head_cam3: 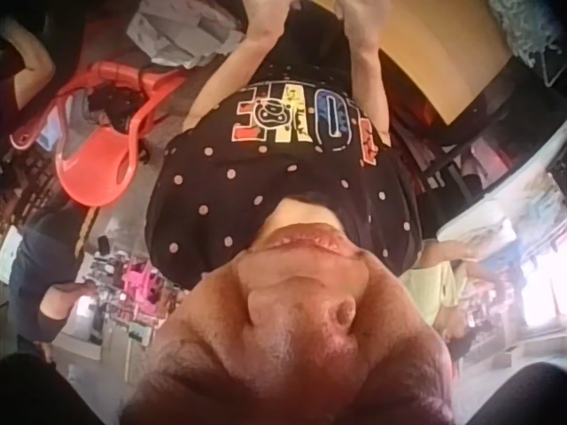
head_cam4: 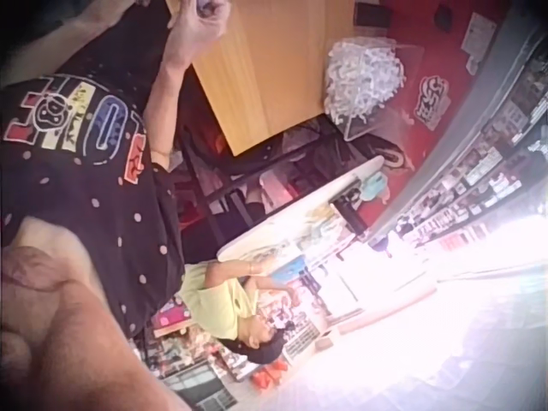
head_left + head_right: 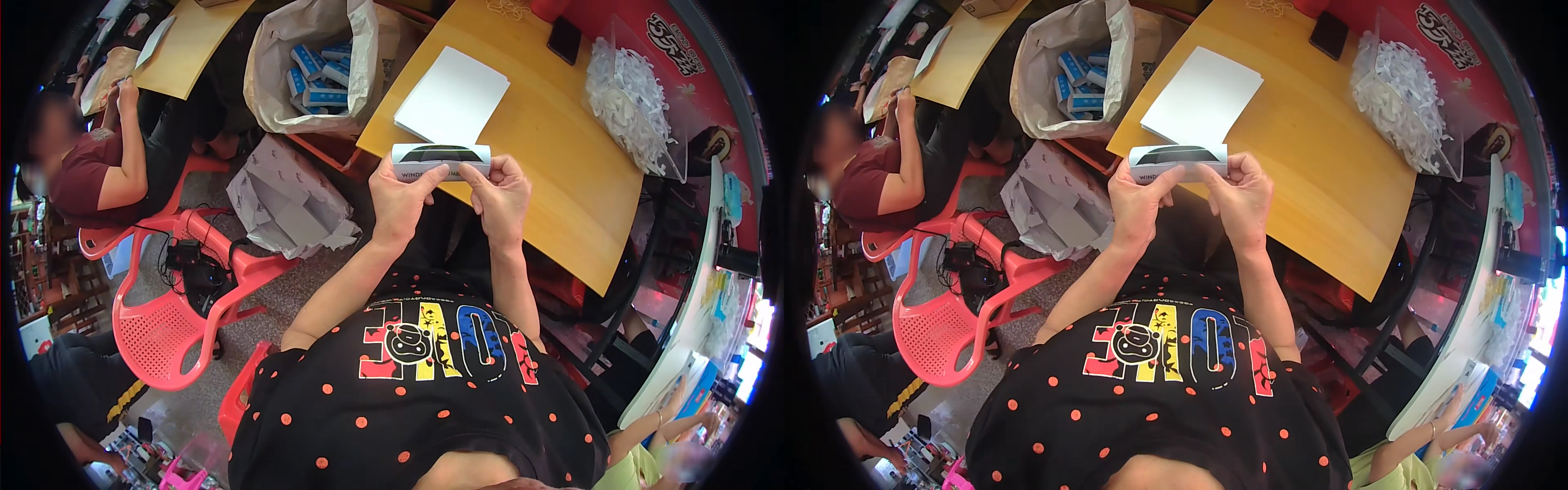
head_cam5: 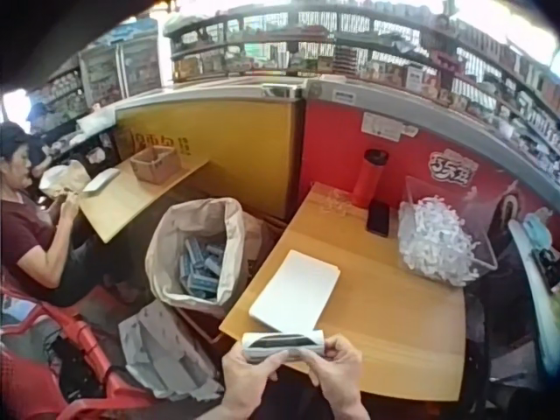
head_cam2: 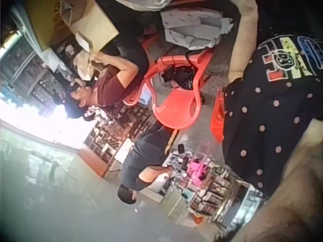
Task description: Folding paper boxes or inserts and placing them in a stack.
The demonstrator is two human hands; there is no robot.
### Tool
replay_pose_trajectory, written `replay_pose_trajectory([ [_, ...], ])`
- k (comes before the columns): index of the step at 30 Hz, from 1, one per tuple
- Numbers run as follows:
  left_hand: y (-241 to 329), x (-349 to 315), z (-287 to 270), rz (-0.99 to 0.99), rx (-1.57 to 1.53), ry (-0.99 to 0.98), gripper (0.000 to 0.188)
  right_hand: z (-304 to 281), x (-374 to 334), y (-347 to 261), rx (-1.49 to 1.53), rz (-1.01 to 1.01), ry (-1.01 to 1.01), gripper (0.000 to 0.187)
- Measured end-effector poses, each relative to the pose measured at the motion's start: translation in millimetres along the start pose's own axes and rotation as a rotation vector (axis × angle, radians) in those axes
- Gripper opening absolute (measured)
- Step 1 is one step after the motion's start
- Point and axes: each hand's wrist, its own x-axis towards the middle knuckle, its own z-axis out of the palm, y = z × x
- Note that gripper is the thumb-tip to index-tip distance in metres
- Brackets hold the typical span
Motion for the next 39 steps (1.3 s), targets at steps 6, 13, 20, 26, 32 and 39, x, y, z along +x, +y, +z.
replay_pose_trajectory([
  [6,-3,3,-12,-0.099,-0.159,-0.076,0.016,-7,5,4,0.195,0.084,0.0,0.012],
  [13,6,6,-23,-0.303,-0.343,-0.238,0.03,-21,13,13,0.325,0.07,0.035,0.017],
  [20,3,3,-21,-0.072,0.102,-0.135,0.02,-16,8,16,0.226,0.036,0.052,0.021],
  [26,-5,5,-31,-0.08,-0.019,-0.07,0.014,-14,5,11,0.025,0.012,0.001,0.022],
  [32,-2,6,-64,-0.296,-0.248,-0.238,0.025,-35,9,14,0.101,0.222,-0.139,0.024],
  [39,45,30,-122,0.063,-0.223,0.153,0.021,-46,17,5,0.157,0.007,0.074,0.023],
])
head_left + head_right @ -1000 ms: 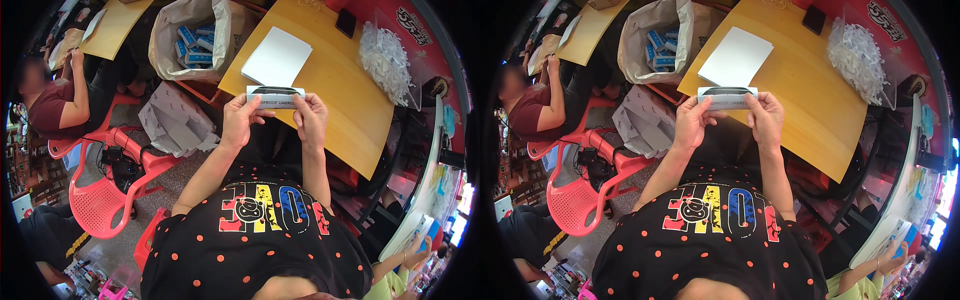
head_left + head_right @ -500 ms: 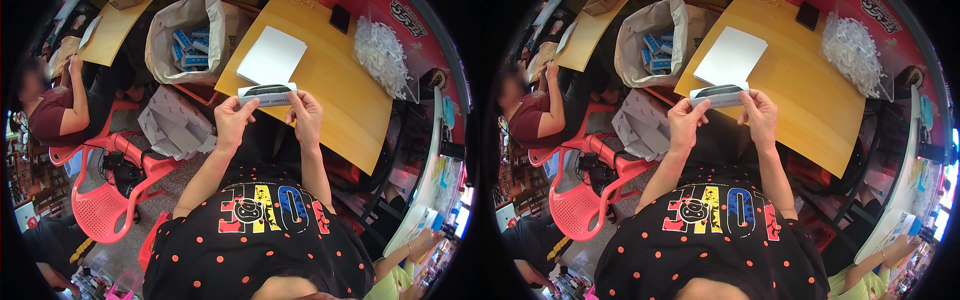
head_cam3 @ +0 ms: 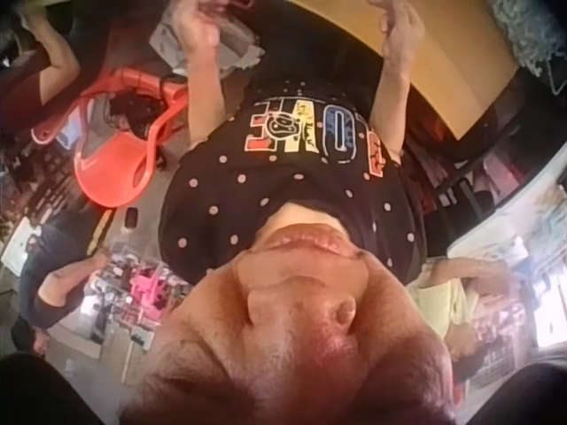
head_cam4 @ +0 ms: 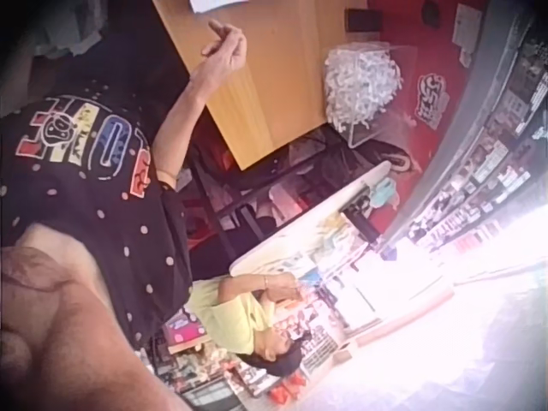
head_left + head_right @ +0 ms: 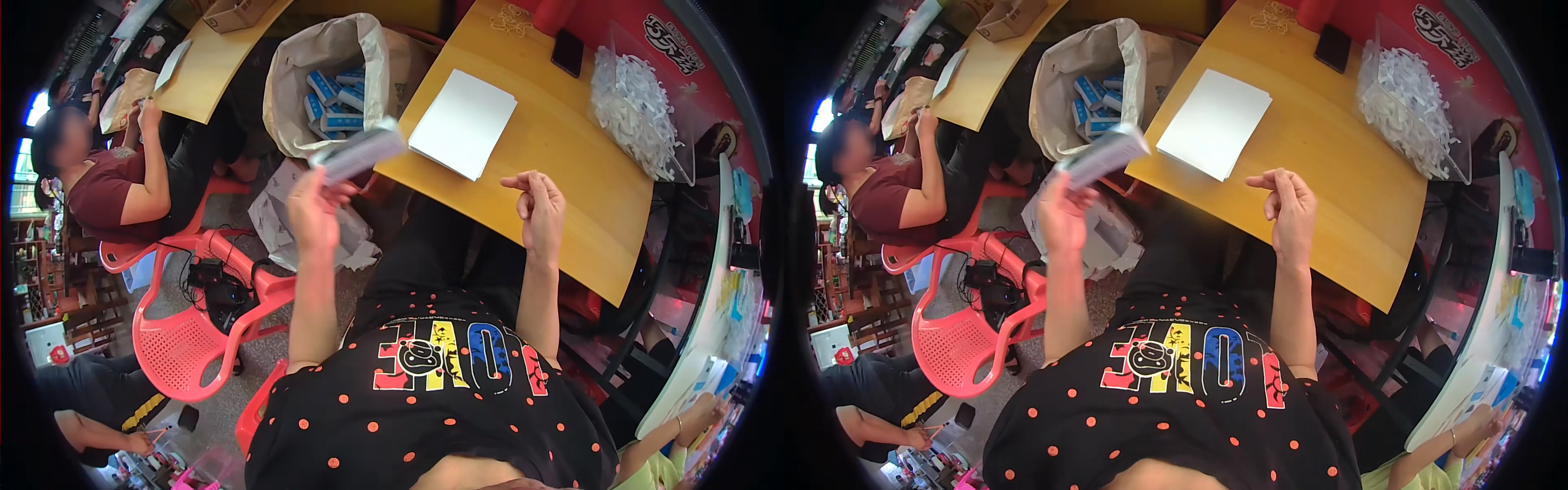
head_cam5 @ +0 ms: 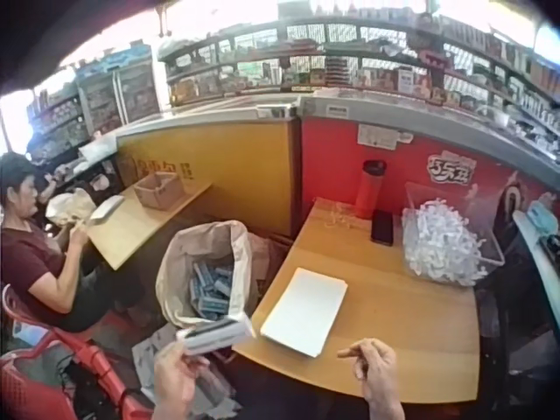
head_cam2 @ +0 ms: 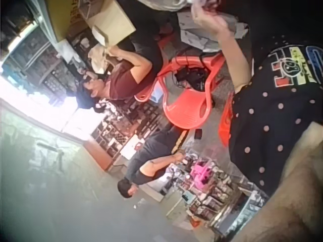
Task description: Folding paper boxes or inserts and placing them in a stack.
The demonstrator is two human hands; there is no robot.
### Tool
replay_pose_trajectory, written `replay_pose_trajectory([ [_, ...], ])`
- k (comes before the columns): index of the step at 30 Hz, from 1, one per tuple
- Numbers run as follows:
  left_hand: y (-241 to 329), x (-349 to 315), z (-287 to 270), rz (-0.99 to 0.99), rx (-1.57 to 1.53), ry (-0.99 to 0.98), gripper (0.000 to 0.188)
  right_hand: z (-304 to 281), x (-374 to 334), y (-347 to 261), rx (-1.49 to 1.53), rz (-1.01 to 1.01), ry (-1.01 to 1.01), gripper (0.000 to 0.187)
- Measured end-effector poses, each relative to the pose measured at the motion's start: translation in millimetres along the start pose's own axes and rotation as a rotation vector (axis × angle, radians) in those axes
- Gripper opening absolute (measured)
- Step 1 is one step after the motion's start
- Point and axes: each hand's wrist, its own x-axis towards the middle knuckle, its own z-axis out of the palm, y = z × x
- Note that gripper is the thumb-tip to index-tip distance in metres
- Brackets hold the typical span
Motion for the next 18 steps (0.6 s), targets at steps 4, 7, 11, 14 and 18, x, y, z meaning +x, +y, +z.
replay_pose_trajectory([
  [4,35,70,7,0.191,-0.078,0.104,0.027,11,-5,0,-0.113,-0.006,-0.037,0.023],
  [7,28,135,4,0.14,-0.049,-0.066,0.03,26,-8,6,-0.292,-0.021,-0.093,0.02],
  [11,-7,167,-22,-0.131,0.554,-0.061,0.043,40,1,6,-0.945,-0.543,-0.144,0.024],
  [14,-32,133,-25,-0.164,0.539,-0.159,0.051,40,12,8,-1.26,-0.849,-0.19,0.026],
  [18,-44,76,-38,-0.253,0.499,-0.212,0.044,33,20,17,-1.324,-0.918,-0.31,0.019],
])
